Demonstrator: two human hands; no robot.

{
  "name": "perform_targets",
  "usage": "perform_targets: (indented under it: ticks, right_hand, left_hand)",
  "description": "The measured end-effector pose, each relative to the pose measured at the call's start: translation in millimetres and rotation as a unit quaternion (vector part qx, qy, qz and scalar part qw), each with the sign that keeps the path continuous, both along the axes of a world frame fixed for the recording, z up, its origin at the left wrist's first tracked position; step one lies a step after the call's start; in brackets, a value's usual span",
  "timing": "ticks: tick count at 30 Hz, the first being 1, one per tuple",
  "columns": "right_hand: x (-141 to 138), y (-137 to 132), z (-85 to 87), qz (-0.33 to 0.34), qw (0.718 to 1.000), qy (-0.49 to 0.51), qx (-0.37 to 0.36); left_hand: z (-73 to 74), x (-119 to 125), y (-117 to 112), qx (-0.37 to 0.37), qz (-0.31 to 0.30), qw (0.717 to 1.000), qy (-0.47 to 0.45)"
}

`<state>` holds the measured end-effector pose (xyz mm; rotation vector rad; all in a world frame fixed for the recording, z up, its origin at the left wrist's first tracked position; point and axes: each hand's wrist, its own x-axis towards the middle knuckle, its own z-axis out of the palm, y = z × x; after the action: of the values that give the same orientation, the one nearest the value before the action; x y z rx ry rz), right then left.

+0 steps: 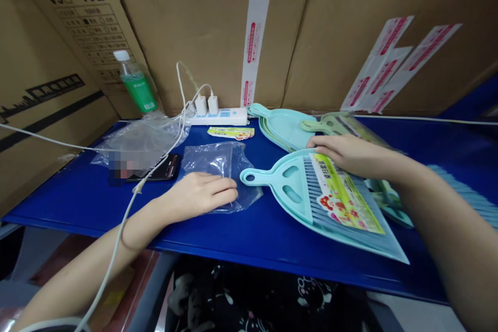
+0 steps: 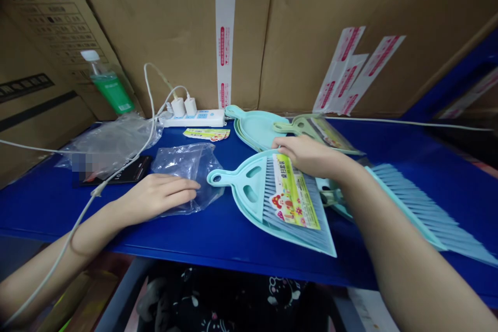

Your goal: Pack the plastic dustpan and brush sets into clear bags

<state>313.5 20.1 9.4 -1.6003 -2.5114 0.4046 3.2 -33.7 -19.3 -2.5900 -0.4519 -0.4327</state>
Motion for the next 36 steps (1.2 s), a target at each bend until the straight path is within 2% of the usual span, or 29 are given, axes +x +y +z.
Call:
perform_targets:
  ticks: [7,12,16,19,24,28,30,32,34,36]
  right_hand:
    - [-7,-3,-1.0,-0.01,1.0,0.011,-0.005]
    - [-15,-8,-3.4,0.02,0.999,0.027,-0.007]
    - [-20,-9,-6.3,-0.018,0.999,0.025,-0.011]
    - [-24,-9,-10.1,-0.045,0.998,0.034,0.018]
    - [-30,-9,-17.2,-0.011,0.997,0.066,0.03]
    - [-32,-10,-16.6,-0.039,0.997,0.053,0.047]
    - [-31,-9,-14.1,-0.063,0.996,0.041,0.041]
    - [-28,-9,-11.8,-0.074,0.996,0.03,0.03]
    - [-23,-8,-10.8,-0.07,0.997,0.024,0.024]
    - [-18,-6,-11.7,-0.061,0.997,0.026,0.029]
  left_hand:
    - [-2.3,0,0,-0.038,-0.016,0.999,-0.003]
    - [-0.2,-1,-2,-0.039,-0.03,0.999,-0.02]
    - [-0.8,0,-3,-0.077,-0.041,0.996,-0.035]
    - [-3.3,1,-2,-0.102,-0.037,0.994,-0.032]
    - [-4.3,1,-2,-0.113,-0.048,0.991,-0.053]
    - [-2.5,1,-3,-0.123,-0.048,0.989,-0.071]
    - [-2.0,-1,-2,-0.117,-0.018,0.99,-0.079]
    - [-1.9,-3,-1,-0.097,0.053,0.99,-0.091]
    - [-2.0,-6,2,-0.063,0.174,0.979,-0.091]
    - [-1.8,-11,6,-0.03,0.312,0.947,-0.07]
